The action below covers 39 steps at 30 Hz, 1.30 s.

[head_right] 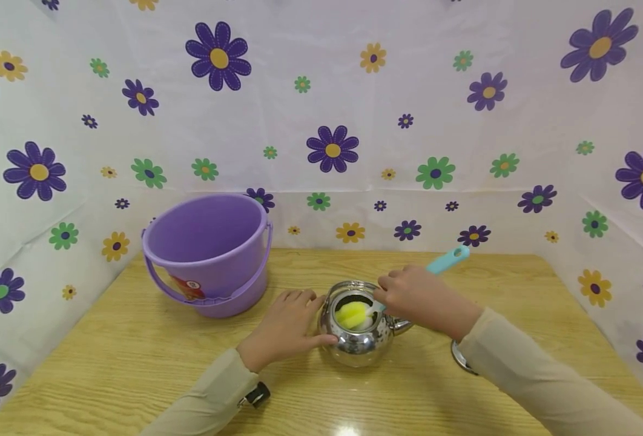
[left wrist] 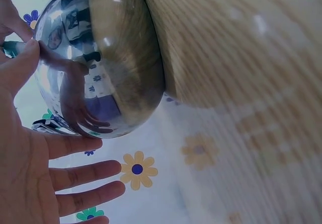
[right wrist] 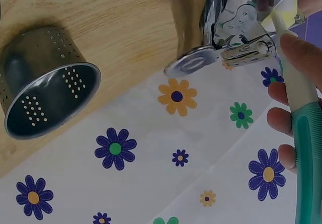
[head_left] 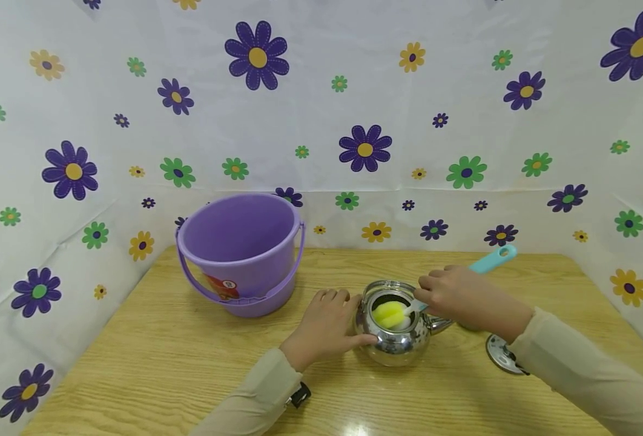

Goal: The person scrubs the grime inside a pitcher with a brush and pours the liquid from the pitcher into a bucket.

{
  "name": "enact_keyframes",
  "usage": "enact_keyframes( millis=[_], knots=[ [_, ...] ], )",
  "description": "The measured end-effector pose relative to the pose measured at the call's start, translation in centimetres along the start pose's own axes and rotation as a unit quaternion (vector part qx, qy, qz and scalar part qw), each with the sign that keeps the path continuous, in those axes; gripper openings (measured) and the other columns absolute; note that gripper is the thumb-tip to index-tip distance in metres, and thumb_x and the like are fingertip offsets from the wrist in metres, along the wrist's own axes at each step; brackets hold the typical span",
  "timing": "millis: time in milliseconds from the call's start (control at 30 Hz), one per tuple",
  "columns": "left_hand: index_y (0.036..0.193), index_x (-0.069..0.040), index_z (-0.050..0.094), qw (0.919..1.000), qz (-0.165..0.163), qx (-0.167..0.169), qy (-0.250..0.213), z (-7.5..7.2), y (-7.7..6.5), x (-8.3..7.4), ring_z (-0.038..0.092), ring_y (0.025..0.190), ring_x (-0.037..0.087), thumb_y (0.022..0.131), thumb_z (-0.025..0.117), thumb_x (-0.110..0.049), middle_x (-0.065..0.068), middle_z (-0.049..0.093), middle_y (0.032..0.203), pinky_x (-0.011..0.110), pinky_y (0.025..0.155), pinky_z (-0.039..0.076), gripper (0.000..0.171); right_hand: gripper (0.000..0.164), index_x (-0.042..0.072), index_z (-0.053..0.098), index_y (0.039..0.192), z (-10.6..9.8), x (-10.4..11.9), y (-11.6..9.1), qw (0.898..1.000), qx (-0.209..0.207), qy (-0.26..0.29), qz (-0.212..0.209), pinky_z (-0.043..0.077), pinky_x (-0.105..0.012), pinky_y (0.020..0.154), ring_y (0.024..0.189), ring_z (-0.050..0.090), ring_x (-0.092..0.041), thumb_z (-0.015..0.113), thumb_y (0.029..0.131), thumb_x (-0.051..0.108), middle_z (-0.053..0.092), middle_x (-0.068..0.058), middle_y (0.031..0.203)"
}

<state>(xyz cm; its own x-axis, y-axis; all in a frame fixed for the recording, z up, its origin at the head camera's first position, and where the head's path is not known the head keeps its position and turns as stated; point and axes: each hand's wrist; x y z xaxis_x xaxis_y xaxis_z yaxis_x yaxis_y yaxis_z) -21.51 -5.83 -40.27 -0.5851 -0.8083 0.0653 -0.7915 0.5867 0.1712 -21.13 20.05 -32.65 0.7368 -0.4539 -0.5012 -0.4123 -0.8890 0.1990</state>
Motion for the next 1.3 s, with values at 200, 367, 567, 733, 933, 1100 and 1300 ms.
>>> enact_keyframes(
  millis=[200, 367, 567, 733, 933, 1100, 1300],
  knots=[
    [0.134, -0.016, 0.05, 1.0, 0.0, 0.006, -0.007, 0.3, 0.1, 0.1, 0.055, 0.107, 0.024, 0.079, 0.037, -0.08, 0.004, 0.056, 0.111, 0.042, 0.099, 0.041, 0.085, 0.022, 0.014, 0.066, 0.087, -0.1, 0.1, 0.0, 1.0, 0.008, 0.012, -0.001, 0.048, -0.025, 0.057, 0.065, 0.057, -0.012, 0.079, 0.072, 0.023, 0.061, 0.002, 0.075],
    [0.135, -0.016, 0.049, 0.9997, -0.004, 0.018, -0.014, -0.1, 0.0, 0.0, 0.055, 0.107, 0.024, 0.08, 0.04, -0.077, 0.004, 0.056, 0.113, 0.042, 0.099, 0.041, 0.083, 0.022, 0.016, 0.07, 0.091, -0.4, 0.0, -0.1, 0.999, 0.007, 0.031, -0.01, 0.049, -0.024, 0.058, 0.065, 0.056, -0.011, 0.078, 0.072, 0.01, 0.061, 0.003, 0.076],
    [0.135, -0.013, 0.049, 0.9993, -0.005, 0.019, -0.032, -0.1, 0.0, 0.0, 0.056, 0.107, 0.024, 0.08, 0.043, -0.076, 0.005, 0.056, 0.113, 0.042, 0.1, 0.042, 0.083, 0.023, 0.015, 0.067, 0.087, -0.5, 0.3, 0.1, 1.0, -0.017, 0.009, -0.017, 0.045, -0.023, 0.057, 0.065, 0.054, -0.011, 0.079, 0.069, 0.008, 0.061, 0.003, 0.075],
    [0.135, -0.013, 0.049, 0.9988, -0.006, 0.024, -0.043, -0.1, 0.0, 0.1, 0.055, 0.107, 0.023, 0.08, 0.043, -0.076, 0.005, 0.056, 0.114, 0.042, 0.1, 0.041, 0.084, 0.024, 0.015, 0.066, 0.085, -0.7, 0.5, 0.4, 1.0, -0.019, -0.007, -0.01, 0.049, -0.025, 0.059, 0.068, 0.056, -0.012, 0.081, 0.067, 0.008, 0.062, 0.002, 0.078],
    [0.137, -0.013, 0.047, 0.9982, -0.008, 0.034, -0.05, -0.1, 0.1, 0.1, 0.055, 0.109, 0.023, 0.08, 0.042, -0.077, 0.005, 0.055, 0.117, 0.042, 0.101, 0.04, 0.086, 0.025, 0.015, 0.068, 0.084, -1.4, 1.0, 0.8, 0.999, 0.005, -0.048, -0.006, 0.048, -0.024, 0.058, 0.068, 0.058, -0.013, 0.083, 0.064, 0.014, 0.064, 0.0, 0.08],
    [0.137, -0.013, 0.047, 0.9982, -0.006, 0.034, -0.049, 0.1, 0.1, 0.1, 0.055, 0.109, 0.023, 0.08, 0.041, -0.077, 0.005, 0.055, 0.118, 0.042, 0.1, 0.041, 0.086, 0.026, 0.013, 0.068, 0.082, -2.2, 1.7, 1.2, 0.995, 0.011, -0.095, -0.006, 0.046, -0.024, 0.055, 0.067, 0.058, -0.013, 0.085, 0.062, 0.016, 0.065, -0.001, 0.08],
    [0.135, -0.013, 0.049, 0.9987, -0.003, 0.028, -0.043, 0.0, 0.0, 0.1, 0.055, 0.107, 0.023, 0.08, 0.041, -0.077, 0.005, 0.056, 0.116, 0.042, 0.099, 0.042, 0.085, 0.021, 0.014, 0.069, 0.078, -2.9, 2.5, 1.9, 0.989, 0.038, -0.144, -0.014, 0.041, -0.022, 0.051, 0.061, 0.053, -0.012, 0.085, 0.064, 0.017, 0.063, 0.001, 0.076]
  ],
)
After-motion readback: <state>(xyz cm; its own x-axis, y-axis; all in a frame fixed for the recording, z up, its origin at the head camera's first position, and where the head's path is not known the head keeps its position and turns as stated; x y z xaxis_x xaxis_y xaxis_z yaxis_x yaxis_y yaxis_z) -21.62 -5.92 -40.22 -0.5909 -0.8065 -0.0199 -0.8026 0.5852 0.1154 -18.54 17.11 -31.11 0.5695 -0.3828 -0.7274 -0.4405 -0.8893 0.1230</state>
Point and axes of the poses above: each hand's wrist, its own y-axis towards the middle knuckle, its own z-axis out of the palm, x = y × z
